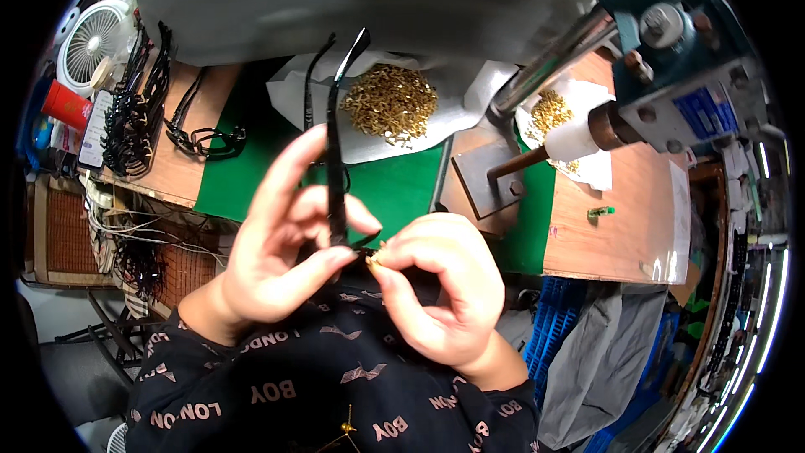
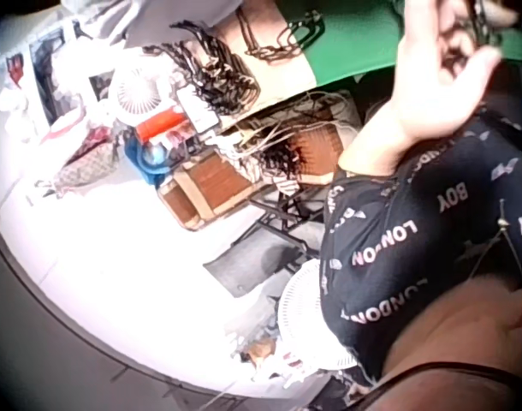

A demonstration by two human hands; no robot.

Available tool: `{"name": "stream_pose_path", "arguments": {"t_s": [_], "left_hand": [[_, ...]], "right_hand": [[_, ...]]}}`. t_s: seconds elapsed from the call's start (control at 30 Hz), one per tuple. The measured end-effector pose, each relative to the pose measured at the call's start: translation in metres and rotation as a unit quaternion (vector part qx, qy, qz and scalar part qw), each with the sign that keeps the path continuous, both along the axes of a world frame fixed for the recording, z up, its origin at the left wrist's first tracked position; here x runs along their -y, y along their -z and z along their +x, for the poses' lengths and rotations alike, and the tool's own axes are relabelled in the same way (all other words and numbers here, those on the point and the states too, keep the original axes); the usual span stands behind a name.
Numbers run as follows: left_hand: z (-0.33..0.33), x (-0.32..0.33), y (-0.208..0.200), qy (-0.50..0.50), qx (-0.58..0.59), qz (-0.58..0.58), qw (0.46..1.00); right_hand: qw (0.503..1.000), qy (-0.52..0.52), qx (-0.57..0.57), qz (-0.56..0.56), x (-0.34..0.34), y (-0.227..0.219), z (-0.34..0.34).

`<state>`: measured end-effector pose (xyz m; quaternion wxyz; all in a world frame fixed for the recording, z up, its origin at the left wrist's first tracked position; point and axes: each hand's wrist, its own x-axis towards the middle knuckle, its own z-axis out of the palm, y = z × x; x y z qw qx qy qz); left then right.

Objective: The person repeatedly picks up eyeglass frames from a cloth bag, uses a drill press to insert small metal components into the temples, and places the finished frames on the table. The process is repeated for multiple frames throughout the clip.

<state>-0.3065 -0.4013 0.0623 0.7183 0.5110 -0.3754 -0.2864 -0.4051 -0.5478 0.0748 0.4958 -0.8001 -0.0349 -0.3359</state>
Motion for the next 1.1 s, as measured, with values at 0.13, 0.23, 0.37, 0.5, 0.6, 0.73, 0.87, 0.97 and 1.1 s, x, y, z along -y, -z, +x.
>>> {"name": "stream_pose_path", "arguments": {"t_s": [0.13,0.23,0.37,0.5,0.6,0.73,0.87,0.97,1.1], "left_hand": [[-0.002,0.018,0.005,0.030,0.017,0.048,0.998],[-0.006,0.020,0.006,0.043,0.015,0.045,0.998],[-0.012,0.025,0.008,0.029,-0.023,0.008,0.999],[-0.009,0.027,0.002,0.062,-0.141,0.064,0.986],[-0.007,0.030,0.004,0.058,-0.158,0.055,0.984],[-0.006,0.038,-0.001,0.052,-0.147,0.042,0.987],[-0.009,0.062,-0.015,0.049,-0.187,-0.009,0.981],[-0.011,0.091,-0.022,0.095,-0.241,-0.074,0.963],[-0.014,0.129,-0.031,0.118,-0.181,-0.096,0.972]], "right_hand": [[0.996,0.049,-0.031,-0.062,0.006,0.002,0.000],[0.994,0.056,-0.042,-0.081,0.011,0.005,-0.003],[0.994,0.047,-0.060,-0.080,0.015,0.003,-0.006],[0.992,0.032,-0.093,-0.074,0.018,0.001,-0.009],[0.993,0.047,-0.093,-0.059,0.018,0.004,-0.009],[0.991,0.067,-0.110,0.026,0.025,0.007,-0.019],[0.980,0.000,-0.103,0.168,0.040,0.024,-0.024],[0.955,0.000,-0.079,0.285,0.061,0.034,-0.028],[0.959,0.022,0.000,0.284,0.095,0.020,-0.022]]}}
